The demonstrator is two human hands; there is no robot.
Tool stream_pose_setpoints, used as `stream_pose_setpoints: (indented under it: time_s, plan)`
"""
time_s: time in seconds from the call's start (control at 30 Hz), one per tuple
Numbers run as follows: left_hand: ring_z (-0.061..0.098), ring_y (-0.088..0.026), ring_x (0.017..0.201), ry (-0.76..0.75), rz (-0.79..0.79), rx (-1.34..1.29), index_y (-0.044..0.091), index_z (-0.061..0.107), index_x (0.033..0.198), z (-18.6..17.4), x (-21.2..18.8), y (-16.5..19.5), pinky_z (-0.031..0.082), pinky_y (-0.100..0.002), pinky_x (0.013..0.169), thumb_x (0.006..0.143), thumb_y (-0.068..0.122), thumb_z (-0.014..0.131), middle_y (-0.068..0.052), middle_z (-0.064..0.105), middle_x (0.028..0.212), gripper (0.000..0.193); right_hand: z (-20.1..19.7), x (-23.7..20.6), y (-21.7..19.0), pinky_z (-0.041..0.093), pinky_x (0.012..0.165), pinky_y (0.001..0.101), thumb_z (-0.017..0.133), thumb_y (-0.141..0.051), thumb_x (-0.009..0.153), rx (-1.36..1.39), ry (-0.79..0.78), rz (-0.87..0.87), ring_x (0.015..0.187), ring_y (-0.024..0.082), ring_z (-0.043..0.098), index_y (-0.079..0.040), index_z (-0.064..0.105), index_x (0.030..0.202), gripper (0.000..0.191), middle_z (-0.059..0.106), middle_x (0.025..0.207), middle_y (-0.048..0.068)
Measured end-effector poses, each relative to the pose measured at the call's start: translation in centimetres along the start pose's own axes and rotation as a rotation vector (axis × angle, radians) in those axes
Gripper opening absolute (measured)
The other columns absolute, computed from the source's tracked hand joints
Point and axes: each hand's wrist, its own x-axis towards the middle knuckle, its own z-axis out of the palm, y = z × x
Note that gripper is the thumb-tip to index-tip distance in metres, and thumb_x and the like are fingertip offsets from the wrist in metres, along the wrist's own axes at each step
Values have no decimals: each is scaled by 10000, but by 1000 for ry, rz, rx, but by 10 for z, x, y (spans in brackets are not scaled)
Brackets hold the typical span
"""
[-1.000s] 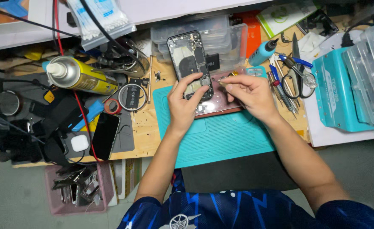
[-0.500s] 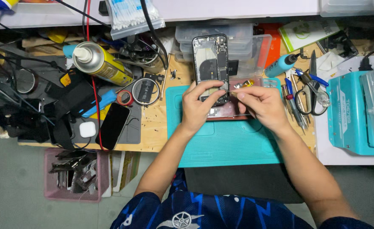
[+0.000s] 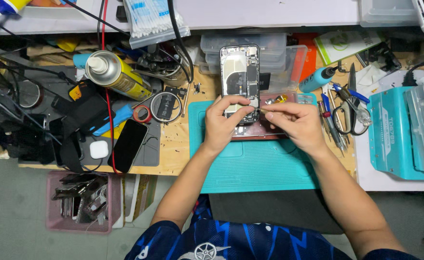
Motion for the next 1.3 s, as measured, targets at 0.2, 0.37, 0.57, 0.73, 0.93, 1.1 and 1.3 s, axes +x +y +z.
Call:
stream_pose_setpoints:
  time_s: [0.2, 0.37, 0.57, 0.73, 0.93, 1.1, 1.3]
  plan:
    - [694, -157, 941, 3, 4, -7, 39, 762, 970, 1, 0, 0, 533, -270, 854, 858, 13, 808, -63, 739, 969, 124, 0, -1, -9, 418, 633, 160, 750, -23, 915, -103, 32, -31, 737, 3, 561, 23, 753, 1175, 264, 720, 898, -13]
    - [687, -149, 927, 0, -7, -11, 40, 767, 968, 0, -1, 0, 530, -264, 837, 860, 8, 806, -61, 729, 959, 119, 1, -3, -15, 354, 594, 165, 769, -38, 909, -200, 45, -62, 692, -8, 493, 8, 777, 1149, 244, 666, 811, -40]
    - [692, -144, 917, -10, -7, -15, 37, 767, 974, -3, -1, -1, 535, -262, 829, 864, 6, 801, -64, 722, 960, 119, 3, -4, -22, 392, 616, 175, 777, -49, 891, -258, 48, -115, 724, 5, 533, -2, 781, 1116, 229, 724, 879, -10]
    - [699, -147, 923, -36, 3, -19, 37, 766, 984, -4, -2, -2, 539, -265, 836, 876, 10, 790, -69, 716, 978, 114, 3, -4, -27, 480, 668, 195, 783, -64, 880, -355, 43, -173, 779, 41, 631, -13, 781, 1099, 225, 773, 938, 48]
    - [698, -149, 909, -43, 10, 8, 40, 770, 985, -2, -1, -4, 532, -263, 824, 872, 15, 799, -68, 721, 962, 119, 1, -4, -32, 526, 707, 226, 785, -64, 874, -414, 31, -230, 813, 94, 697, -19, 782, 1093, 224, 781, 946, 82]
    - [693, -151, 901, -42, 7, 11, 41, 770, 986, -2, -1, -4, 526, -265, 818, 871, 16, 800, -70, 716, 955, 121, -1, -3, -34, 540, 714, 237, 785, -64, 870, -443, 17, -272, 812, 116, 721, -22, 781, 1088, 222, 783, 940, 94]
    - [690, -149, 898, -46, 0, 23, 46, 778, 989, -3, -1, -3, 524, -265, 813, 875, 19, 790, -71, 722, 951, 118, -1, -3, -34, 537, 708, 243, 786, -60, 863, -463, 21, -277, 803, 118, 720, -21, 784, 1080, 220, 781, 928, 91]
